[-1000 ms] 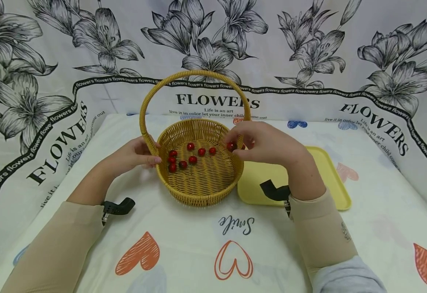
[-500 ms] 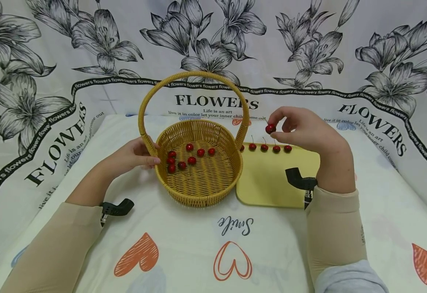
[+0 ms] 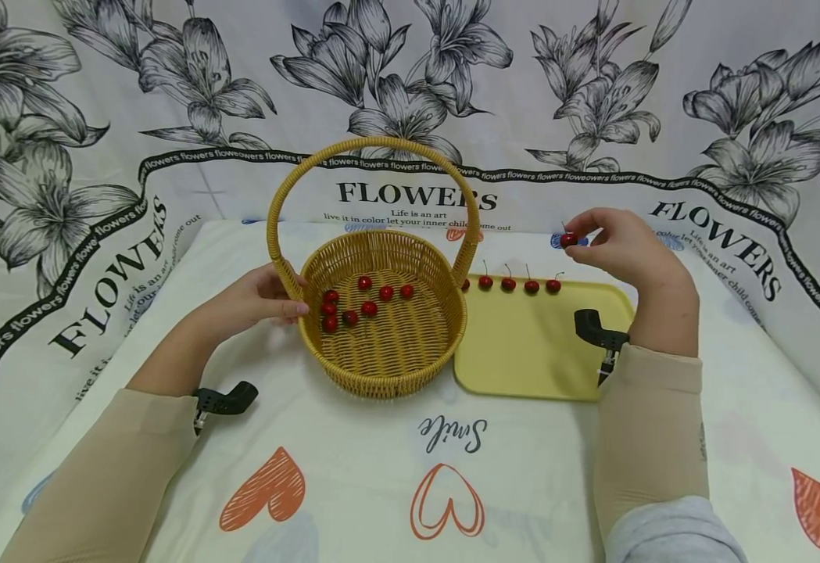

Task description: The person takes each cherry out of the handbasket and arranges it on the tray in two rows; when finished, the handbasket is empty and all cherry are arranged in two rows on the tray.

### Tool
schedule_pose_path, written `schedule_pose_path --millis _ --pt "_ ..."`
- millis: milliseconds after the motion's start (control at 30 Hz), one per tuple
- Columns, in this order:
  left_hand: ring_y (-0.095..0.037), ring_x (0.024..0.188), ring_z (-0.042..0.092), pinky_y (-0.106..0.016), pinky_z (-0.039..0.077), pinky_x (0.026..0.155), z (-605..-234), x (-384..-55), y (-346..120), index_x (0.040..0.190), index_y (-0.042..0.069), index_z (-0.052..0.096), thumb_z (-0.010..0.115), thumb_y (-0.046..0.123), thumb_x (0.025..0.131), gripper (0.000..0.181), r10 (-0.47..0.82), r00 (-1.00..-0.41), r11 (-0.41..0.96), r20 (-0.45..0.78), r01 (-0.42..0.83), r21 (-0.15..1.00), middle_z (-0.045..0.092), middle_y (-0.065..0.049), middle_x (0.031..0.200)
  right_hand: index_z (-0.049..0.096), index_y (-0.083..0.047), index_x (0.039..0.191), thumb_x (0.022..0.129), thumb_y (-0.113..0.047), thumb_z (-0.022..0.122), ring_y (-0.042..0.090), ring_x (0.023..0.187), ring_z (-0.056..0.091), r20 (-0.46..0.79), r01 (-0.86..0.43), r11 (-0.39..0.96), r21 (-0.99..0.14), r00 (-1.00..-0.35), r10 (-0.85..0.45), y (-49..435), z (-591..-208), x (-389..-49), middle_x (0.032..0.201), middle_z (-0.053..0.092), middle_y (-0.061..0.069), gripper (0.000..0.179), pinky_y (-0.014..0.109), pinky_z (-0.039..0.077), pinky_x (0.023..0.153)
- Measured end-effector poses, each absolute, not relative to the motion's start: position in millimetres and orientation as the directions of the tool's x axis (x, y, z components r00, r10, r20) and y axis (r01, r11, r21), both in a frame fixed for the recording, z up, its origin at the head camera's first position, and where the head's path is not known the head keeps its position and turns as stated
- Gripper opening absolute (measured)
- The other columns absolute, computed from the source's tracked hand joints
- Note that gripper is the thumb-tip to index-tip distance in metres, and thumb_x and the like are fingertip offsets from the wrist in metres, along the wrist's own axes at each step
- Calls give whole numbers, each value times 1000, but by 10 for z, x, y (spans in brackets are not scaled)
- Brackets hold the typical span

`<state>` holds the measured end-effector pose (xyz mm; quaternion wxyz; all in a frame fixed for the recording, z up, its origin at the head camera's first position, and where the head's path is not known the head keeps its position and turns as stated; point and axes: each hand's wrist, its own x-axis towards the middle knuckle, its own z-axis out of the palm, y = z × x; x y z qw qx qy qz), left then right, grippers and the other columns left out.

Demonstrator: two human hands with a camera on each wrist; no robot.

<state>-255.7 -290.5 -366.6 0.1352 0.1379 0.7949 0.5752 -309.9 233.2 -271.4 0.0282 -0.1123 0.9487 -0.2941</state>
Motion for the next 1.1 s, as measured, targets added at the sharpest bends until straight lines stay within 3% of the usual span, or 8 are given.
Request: schedule_pose_path --millis 167,433,633,933,1100 --pt "-26 79 62 -35 55 72 -3671 -2560 -2896 126 -7 46 71 0 95 41 383 -923 288 -45 73 955 66 -10 95 64 -7 129 99 -36 67 35 110 53 -44 -122 812 -571 -983 -179 2551 -2870 -3206 132 57 16 42 54 42 91" --pt "-24 82 63 -36 56 75 -3658 -2552 -2899 128 -8 46 72 2 95 43 369 -928 319 -55 71 945 66 -11 98 61 1 133 101 -29 66 42 132 43 -115 -51 795 -605 -982 -150 2801 -3232 -3417 140 52 24 44 62 32 109" --pt "-23 82 63 -36 57 76 -3644 -2544 -2891 127 -8 47 72 4 95 42 370 -928 336 -50 83 938 66 -12 100 63 2 132 100 -29 68 39 123 48 -154 -2 802 -598 -981 -117 2894 -3452 -3485 139 55 25 45 56 34 108" --pt "-28 78 60 -35 54 71 -3661 -2555 -2889 125 -8 46 70 1 95 39 400 -916 317 -22 116 941 64 -11 92 64 2 128 97 -24 70 41 125 41 -253 79 803 -590 -963 -92 2883 -3588 -3471 137 53 25 41 61 27 113" --pt "-27 79 61 -35 55 72 -3658 -2550 -2892 125 -8 46 71 1 95 40 389 -921 316 -29 104 943 65 -11 94 62 5 127 98 -19 68 39 116 42 -259 83 803 -590 -962 -91 2856 -3607 -3472 131 53 24 38 55 33 106"
